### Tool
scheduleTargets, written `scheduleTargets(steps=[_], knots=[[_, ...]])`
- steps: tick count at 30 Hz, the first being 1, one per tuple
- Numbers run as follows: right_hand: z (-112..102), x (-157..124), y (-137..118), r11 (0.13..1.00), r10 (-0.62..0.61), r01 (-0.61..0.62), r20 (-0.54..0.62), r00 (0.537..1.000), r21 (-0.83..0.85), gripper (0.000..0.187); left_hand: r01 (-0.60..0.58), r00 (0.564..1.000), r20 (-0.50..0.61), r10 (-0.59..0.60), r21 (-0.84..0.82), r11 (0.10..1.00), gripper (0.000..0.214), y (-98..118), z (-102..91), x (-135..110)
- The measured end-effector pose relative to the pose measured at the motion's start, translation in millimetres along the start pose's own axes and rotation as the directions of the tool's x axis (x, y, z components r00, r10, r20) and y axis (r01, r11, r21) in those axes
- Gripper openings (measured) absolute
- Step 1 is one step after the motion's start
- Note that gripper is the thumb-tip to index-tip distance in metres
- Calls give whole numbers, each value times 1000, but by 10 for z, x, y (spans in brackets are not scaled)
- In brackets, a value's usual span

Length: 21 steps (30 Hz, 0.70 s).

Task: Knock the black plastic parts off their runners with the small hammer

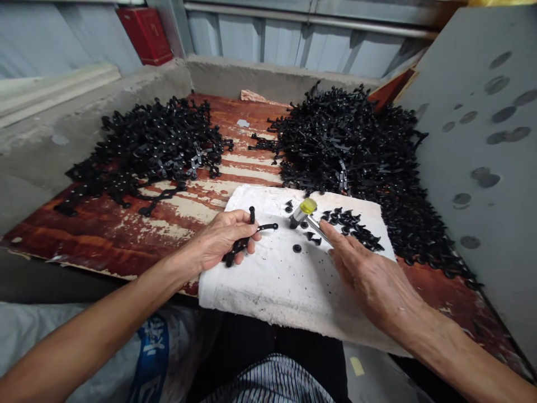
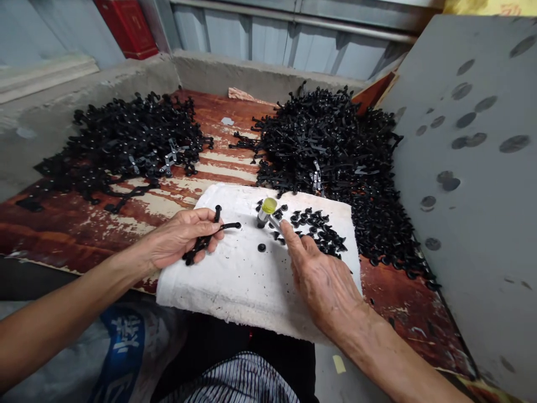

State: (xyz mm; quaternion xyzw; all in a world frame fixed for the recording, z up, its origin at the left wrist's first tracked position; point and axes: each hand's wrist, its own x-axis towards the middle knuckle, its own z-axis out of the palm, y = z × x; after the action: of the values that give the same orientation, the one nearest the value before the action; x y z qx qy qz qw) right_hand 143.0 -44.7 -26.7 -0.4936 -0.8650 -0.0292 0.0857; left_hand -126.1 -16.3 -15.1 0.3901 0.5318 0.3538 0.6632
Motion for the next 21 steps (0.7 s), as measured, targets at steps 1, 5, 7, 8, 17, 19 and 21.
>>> scheduleTargets(steps=[1, 5, 7, 8, 17, 19, 21], knots=[[0, -26, -19, 1000, -10, 10, -10, 1000, 8, 58, -3, 1000, 3, 3, -2, 1000, 9, -7, -6, 2], [-13, -104, -59, 997, -12, 16, -48, 999, 76, 59, -8, 1000, 19, 8, 2, 1000, 10, -30, -23, 4], [-31, -78, -38, 996, -4, 10, -69, 998, 92, 55, -18, 1000, 21, 17, 4, 1000, 12, -35, -26, 0], [-40, -49, -18, 996, 3, 4, -76, 997, 93, 54, -23, 1000, 20, 23, 4, 1000, 13, -36, -26, -4], [-36, 212, 120, 999, -4, 4, -3, 1000, -40, 54, -51, 998, 33, 51, -9, 999, 18, -66, -45, -2], [-40, 256, 79, 998, -35, 36, 9, 999, -57, 55, -55, 998, 35, 55, -1, 998, 17, -73, -52, -3], [-50, 305, 28, 996, -59, 60, 23, 998, -59, 57, -55, 998, 39, 55, 8, 998, 16, -74, -55, -8]])
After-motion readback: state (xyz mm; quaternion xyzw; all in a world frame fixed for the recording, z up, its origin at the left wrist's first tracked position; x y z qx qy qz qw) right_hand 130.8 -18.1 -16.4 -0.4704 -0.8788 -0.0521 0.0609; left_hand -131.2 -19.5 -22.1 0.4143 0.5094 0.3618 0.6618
